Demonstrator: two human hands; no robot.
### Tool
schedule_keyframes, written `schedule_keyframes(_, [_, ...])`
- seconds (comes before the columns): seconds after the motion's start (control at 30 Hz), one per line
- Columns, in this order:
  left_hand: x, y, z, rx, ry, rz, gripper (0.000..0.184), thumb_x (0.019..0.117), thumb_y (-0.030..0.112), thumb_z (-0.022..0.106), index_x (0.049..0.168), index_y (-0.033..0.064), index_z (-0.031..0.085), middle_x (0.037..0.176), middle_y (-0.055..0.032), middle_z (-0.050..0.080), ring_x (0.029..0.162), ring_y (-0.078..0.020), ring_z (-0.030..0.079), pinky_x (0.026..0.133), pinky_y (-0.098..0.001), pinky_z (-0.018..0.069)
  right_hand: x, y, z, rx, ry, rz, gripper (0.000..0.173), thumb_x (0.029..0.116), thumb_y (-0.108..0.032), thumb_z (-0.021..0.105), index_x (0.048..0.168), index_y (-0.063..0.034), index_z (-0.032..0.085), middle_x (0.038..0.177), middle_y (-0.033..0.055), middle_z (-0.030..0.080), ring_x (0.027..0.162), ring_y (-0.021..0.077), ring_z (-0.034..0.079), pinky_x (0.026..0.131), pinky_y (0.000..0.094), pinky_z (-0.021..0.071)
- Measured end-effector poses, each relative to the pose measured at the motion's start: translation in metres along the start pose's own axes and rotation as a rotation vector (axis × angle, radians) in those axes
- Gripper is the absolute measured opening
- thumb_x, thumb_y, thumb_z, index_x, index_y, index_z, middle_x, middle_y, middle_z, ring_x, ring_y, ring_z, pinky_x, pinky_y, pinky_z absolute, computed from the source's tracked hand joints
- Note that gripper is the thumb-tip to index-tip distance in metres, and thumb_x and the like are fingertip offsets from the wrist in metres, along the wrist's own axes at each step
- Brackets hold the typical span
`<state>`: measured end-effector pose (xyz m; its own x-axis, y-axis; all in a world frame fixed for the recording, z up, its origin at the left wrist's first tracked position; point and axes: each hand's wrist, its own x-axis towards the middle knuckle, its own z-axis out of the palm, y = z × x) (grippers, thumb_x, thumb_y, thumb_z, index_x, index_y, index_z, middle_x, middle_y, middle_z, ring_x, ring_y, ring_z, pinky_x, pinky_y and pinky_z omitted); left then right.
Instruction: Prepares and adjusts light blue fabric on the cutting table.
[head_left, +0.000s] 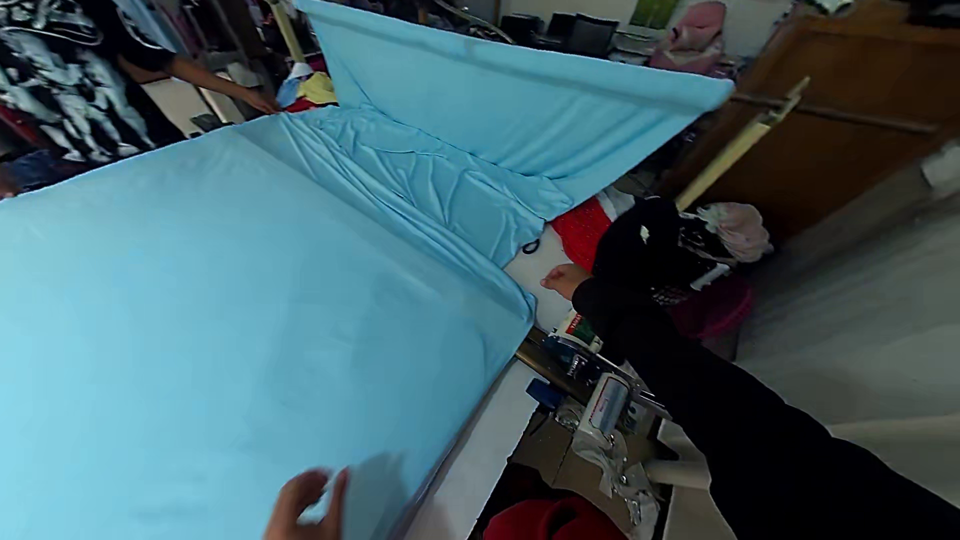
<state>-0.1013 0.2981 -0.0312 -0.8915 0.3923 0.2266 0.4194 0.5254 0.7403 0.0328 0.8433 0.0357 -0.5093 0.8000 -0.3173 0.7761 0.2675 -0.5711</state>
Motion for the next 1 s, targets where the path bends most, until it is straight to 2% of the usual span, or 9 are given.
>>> schedule_keyframes(0.07, [0.029,0.042,0.073,-0.025,-0.211,0.205,0.044,0.0832,0.037,0.083,0.103,-0.0019,0.072,0.096,-0.0154,0.074,0.085,-0.0245,0.074,0.076,-0.0426,0.0632,-0.032,-0.005,-0.007,0.011,-0.008,-0.122,0.036,0.0996,-0.028,0.069,0.118,0.0026,0.069,0.118,0.0253,0.069,0.113,0.0404,0.065,0.102,0.0617,0.0475])
schedule_keyframes(0.17, [0.061,0.111,0.146,0.159,-0.708,0.143,0.058,0.0813,0.050,0.084,0.120,0.0080,0.071,0.118,-0.0111,0.072,0.107,-0.0286,0.070,0.094,-0.0502,0.0573,-0.095,-0.006,0.008,0.124,-0.062,-0.257,0.029,0.1006,-0.025,0.066,0.117,-0.0010,0.069,0.111,0.0185,0.071,0.097,0.0329,0.071,0.089,0.0567,0.0569])
schedule_keyframes(0.23, [0.070,0.132,0.184,0.318,-0.866,0.149,0.065,0.0795,0.056,0.083,0.125,0.0111,0.069,0.123,-0.0100,0.070,0.112,-0.0287,0.068,0.098,-0.0512,0.0544,-0.141,-0.001,0.031,0.217,-0.145,-0.273,0.027,0.1018,-0.026,0.063,0.117,-0.0043,0.069,0.107,0.0134,0.072,0.089,0.0266,0.071,0.083,0.0502,0.0600])
schedule_keyframes(0.3, [0.075,0.142,0.208,0.444,-0.952,0.169,0.063,0.0824,0.054,0.080,0.128,0.0118,0.067,0.125,-0.0104,0.068,0.117,-0.0296,0.065,0.101,-0.0520,0.0528,-0.173,0.012,0.062,0.336,-0.258,-0.258,0.030,0.1019,-0.030,0.061,0.118,-0.0056,0.069,0.106,0.0103,0.073,0.087,0.0213,0.072,0.081,0.0430,0.0612])
schedule_keyframes(0.43, [0.072,0.148,0.224,0.583,-0.999,0.155,0.039,0.0955,0.036,0.068,0.126,0.0110,0.068,0.127,-0.0105,0.067,0.120,-0.0297,0.064,0.101,-0.0508,0.0531,-0.204,0.042,0.122,0.469,-0.425,-0.202,0.032,0.1009,-0.032,0.059,0.117,-0.0066,0.070,0.107,0.0092,0.073,0.086,0.0193,0.071,0.081,0.0395,0.0601])
schedule_keyframes(0.57, [0.078,0.143,0.224,0.541,-0.991,0.179,0.033,0.0986,0.033,0.065,0.121,0.0106,0.072,0.119,-0.0099,0.071,0.106,-0.0264,0.070,0.096,-0.0481,0.0560,-0.196,0.051,0.142,0.587,-0.498,-0.146,0.030,0.1026,-0.027,0.058,0.119,-0.0037,0.068,0.105,0.0104,0.072,0.084,0.0188,0.071,0.080,0.0377,0.0596])
schedule_keyframes(0.63, [0.082,0.138,0.225,0.461,-0.978,0.126,0.030,0.0961,0.032,0.070,0.117,0.0112,0.075,0.113,-0.0079,0.074,0.101,-0.0226,0.073,0.095,-0.0461,0.0579,-0.179,0.052,0.142,0.574,-0.458,-0.120,0.032,0.1037,-0.028,0.055,0.121,-0.0036,0.067,0.106,0.0113,0.072,0.087,0.0202,0.071,0.083,0.0392,0.0592])
schedule_keyframes(0.83, [0.090,0.130,0.222,0.207,-0.816,-0.172,0.031,0.0779,0.033,0.092,0.098,0.0124,0.081,0.092,-0.0028,0.079,0.087,-0.0134,0.076,0.089,-0.0398,0.0609,-0.144,0.047,0.160,0.470,-0.331,-0.016,0.036,0.1061,-0.033,0.051,0.131,-0.0080,0.061,0.105,0.0106,0.071,0.094,0.0234,0.070,0.089,0.0430,0.0555])
schedule_keyframes(1.0, [0.085,0.116,0.215,0.004,-0.706,-0.186,0.020,0.0798,0.026,0.090,0.091,0.0130,0.081,0.082,-0.0004,0.078,0.075,-0.0098,0.074,0.077,-0.0346,0.0633,-0.137,0.047,0.188,0.361,-0.296,-0.066,0.044,0.1061,-0.032,0.048,0.145,-0.0115,0.053,0.105,0.0124,0.071,0.092,0.0279,0.070,0.089,0.0482,0.0551])
